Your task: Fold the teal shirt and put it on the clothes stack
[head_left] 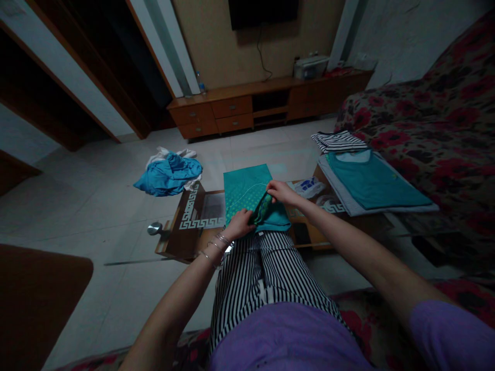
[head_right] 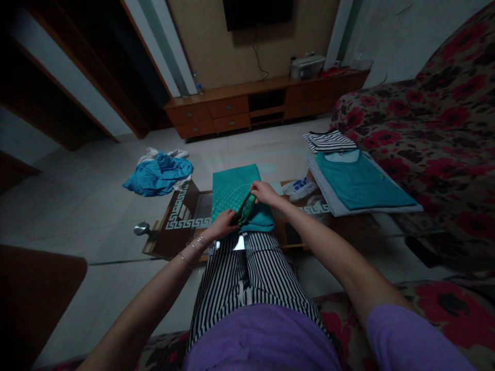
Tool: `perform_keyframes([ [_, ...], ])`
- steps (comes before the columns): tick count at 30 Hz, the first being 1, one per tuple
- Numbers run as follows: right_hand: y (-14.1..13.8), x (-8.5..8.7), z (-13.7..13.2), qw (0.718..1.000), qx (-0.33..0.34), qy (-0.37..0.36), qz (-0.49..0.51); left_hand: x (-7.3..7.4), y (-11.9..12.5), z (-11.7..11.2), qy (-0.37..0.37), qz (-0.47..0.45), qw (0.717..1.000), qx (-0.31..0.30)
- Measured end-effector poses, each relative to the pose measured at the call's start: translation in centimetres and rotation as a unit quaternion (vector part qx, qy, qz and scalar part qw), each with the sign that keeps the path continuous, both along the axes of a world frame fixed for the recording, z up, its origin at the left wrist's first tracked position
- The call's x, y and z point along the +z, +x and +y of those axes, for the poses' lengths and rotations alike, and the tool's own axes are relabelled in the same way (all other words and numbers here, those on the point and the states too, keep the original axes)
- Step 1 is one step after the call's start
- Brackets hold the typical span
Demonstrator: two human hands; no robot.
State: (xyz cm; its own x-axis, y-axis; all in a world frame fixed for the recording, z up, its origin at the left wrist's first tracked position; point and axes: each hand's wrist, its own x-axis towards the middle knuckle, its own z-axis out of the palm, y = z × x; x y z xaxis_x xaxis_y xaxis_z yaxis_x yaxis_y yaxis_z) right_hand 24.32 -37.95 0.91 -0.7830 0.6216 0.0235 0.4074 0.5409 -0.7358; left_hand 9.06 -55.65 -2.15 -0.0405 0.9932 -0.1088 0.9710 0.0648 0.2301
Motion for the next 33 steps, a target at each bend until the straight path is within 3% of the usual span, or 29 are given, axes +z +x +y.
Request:
perform_keyframes([
  [11,0.6,-1.2,1.1,0.999,0.019,-0.039,0.021,0.5,2.9,0.1,0.043,0.088,0.994,0.041],
  [23,3.0,-1.8,0.7,0.999,0.04,-0.011,-0.01,0.1,0.3,1.2,0.057,0.019,0.998,-0.006],
  [30,5.3,-2.3,0.0,0.999,0.048,-0.011,0.01,1.7,1.3,0.5,0.075,0.033,0.996,-0.029],
  [33,6.7,-3.1,-0.8,0.998,0.058,-0.005,0.021,1.7,1.9,-0.4,0.068,0.065,0.995,-0.039],
])
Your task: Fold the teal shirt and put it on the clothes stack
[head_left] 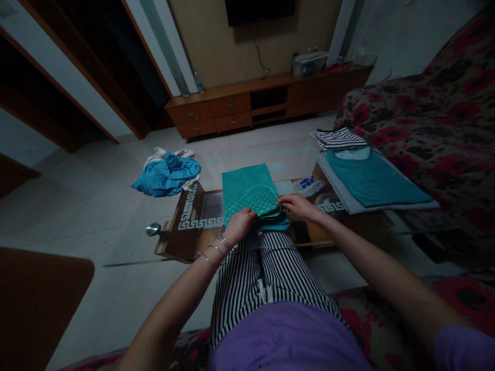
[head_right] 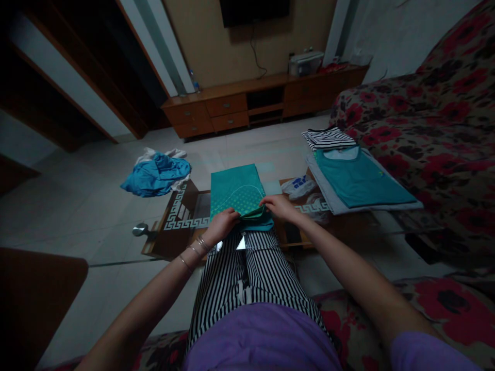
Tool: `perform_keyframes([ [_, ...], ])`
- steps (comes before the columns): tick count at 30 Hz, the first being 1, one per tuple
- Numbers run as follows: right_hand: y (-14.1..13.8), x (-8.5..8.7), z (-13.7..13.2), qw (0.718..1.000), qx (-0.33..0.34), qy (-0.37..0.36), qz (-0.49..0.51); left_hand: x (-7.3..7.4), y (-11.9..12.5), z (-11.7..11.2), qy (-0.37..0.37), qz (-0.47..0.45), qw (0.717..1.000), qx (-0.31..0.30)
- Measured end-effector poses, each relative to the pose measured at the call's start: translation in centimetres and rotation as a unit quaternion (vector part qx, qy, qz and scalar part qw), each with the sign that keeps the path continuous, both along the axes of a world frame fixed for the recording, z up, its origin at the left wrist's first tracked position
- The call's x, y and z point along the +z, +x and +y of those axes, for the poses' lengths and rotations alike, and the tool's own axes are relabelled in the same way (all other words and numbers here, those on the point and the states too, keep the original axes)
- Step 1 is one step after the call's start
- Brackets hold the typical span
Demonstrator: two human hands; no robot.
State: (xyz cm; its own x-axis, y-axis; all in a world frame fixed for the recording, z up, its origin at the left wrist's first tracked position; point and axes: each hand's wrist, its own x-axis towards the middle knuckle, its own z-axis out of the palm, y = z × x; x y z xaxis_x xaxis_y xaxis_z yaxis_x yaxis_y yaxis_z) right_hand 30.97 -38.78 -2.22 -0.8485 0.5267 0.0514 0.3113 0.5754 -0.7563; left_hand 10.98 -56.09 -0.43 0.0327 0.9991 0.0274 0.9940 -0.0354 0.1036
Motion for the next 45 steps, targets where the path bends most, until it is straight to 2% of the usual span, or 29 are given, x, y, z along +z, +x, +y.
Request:
perform_keyframes([
  [9,3.5,-3.1,-2.7,0.993,0.069,0.085,0.041,-1.6,1.4,-2.2,-0.01,0.001,1.0,-0.011],
  [13,4.9,-3.0,-3.5,0.985,0.097,0.141,0.02,-1.8,1.8,-4.1,-0.001,-0.035,0.999,-0.029],
  [16,5.4,-2.3,-4.1,0.979,0.088,0.183,-0.006,-1.8,1.7,-6.0,0.015,-0.063,0.997,-0.051],
  [17,5.4,-2.1,-4.3,0.978,0.076,0.195,-0.009,-1.9,1.4,-6.7,0.031,-0.067,0.996,-0.043],
  [19,5.2,-1.8,-4.6,0.975,0.048,0.215,0.004,-2.0,0.6,-7.7,0.092,-0.07,0.993,0.018],
  [21,4.8,-1.8,-5.0,0.973,0.032,0.227,0.033,-2.3,-0.5,-8.3,0.171,-0.079,0.977,0.103],
  [23,4.5,-2.4,-5.4,0.971,0.041,0.228,0.054,-2.8,-1.6,-8.8,0.208,-0.096,0.964,0.135],
  [28,5.3,-4.1,-5.4,0.971,0.074,0.224,0.038,-4.6,-2.8,-10.2,0.128,-0.109,0.983,0.071],
  [32,6.0,-3.8,-5.1,0.964,0.072,0.258,0.013,-5.3,-3.3,-11.3,0.148,-0.104,0.978,0.109],
  [35,5.5,-3.1,-5.3,0.948,0.086,0.305,-0.012,-4.7,-3.7,-11.1,0.151,-0.081,0.979,0.105],
  [38,4.6,-2.6,-5.8,0.936,0.108,0.334,-0.029,-3.6,-3.5,-10.1,0.094,-0.041,0.994,0.041],
  [40,4.0,-2.4,-6.1,0.935,0.106,0.338,-0.035,-3.1,-3.0,-9.4,0.061,-0.018,0.998,0.021],
  [45,2.8,-2.4,-6.1,0.929,0.088,0.354,-0.065,-2.8,-2.2,-8.2,0.048,0.02,0.998,0.039],
])
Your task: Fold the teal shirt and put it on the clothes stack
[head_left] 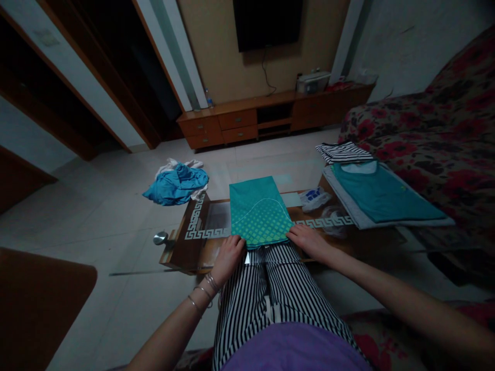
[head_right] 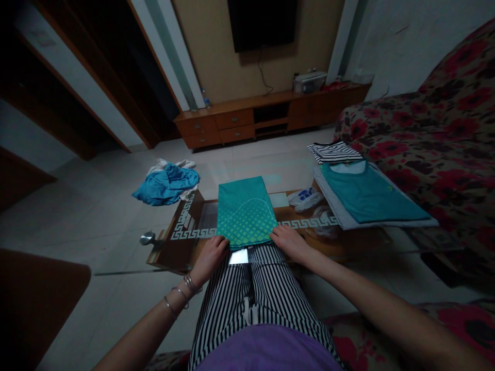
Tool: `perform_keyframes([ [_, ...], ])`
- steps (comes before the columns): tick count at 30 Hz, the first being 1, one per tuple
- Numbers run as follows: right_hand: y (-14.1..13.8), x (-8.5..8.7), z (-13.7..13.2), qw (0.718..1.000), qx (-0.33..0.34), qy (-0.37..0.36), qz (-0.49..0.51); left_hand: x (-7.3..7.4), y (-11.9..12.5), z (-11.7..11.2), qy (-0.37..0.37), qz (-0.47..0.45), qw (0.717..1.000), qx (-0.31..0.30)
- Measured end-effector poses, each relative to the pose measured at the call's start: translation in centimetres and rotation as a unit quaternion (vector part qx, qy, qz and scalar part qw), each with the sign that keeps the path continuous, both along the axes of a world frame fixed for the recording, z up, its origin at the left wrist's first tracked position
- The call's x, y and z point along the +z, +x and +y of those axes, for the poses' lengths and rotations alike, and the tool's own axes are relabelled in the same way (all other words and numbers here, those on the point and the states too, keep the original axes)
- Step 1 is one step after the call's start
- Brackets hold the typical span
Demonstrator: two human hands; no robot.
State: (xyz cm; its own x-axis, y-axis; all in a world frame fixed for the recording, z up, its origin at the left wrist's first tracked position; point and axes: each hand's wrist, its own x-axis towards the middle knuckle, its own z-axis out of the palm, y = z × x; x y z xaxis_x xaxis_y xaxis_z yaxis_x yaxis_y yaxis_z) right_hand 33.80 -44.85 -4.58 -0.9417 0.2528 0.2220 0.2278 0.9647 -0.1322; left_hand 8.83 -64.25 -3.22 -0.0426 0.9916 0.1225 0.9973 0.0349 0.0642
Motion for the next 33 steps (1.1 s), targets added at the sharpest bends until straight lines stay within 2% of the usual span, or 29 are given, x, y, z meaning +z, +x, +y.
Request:
perform_keyframes([
  [4,-0.1,-0.2,0.6,1.0,-0.015,-0.015,-0.003,0.0,0.2,0.1,0.008,0.002,1.0,0.003],
  [8,0.4,-0.5,0.9,0.999,-0.003,-0.05,0.012,0.5,0.5,0.0,0.004,0.021,1.0,0.004],
  [12,0.9,-0.9,0.8,0.998,-0.018,-0.049,0.019,0.7,0.6,-0.2,0.004,0.025,1.0,0.002],
  [18,1.5,-0.2,1.4,0.997,0.009,-0.082,-0.006,0.3,0.2,-0.5,0.015,0.025,1.0,-0.007],
  [22,0.9,0.2,1.7,0.998,0.026,-0.033,-0.037,0.6,0.1,-0.3,0.008,0.023,0.999,-0.027],
  [25,0.2,0.0,1.8,0.999,0.051,-0.002,-0.004,0.7,-0.3,0.3,0.001,-0.005,0.999,-0.035],
  [27,-0.2,-0.1,2.2,0.997,0.063,-0.017,0.035,0.9,-0.9,1.1,0.004,-0.05,0.998,-0.025],
  [30,-1.0,0.7,3.5,0.991,0.032,-0.098,0.086,2.5,-2.8,3.0,0.001,-0.155,0.988,-0.015],
  [33,-1.8,3.6,5.2,0.977,-0.031,-0.176,0.119,6.2,-4.9,5.0,0.0,-0.27,0.963,-0.015],
])
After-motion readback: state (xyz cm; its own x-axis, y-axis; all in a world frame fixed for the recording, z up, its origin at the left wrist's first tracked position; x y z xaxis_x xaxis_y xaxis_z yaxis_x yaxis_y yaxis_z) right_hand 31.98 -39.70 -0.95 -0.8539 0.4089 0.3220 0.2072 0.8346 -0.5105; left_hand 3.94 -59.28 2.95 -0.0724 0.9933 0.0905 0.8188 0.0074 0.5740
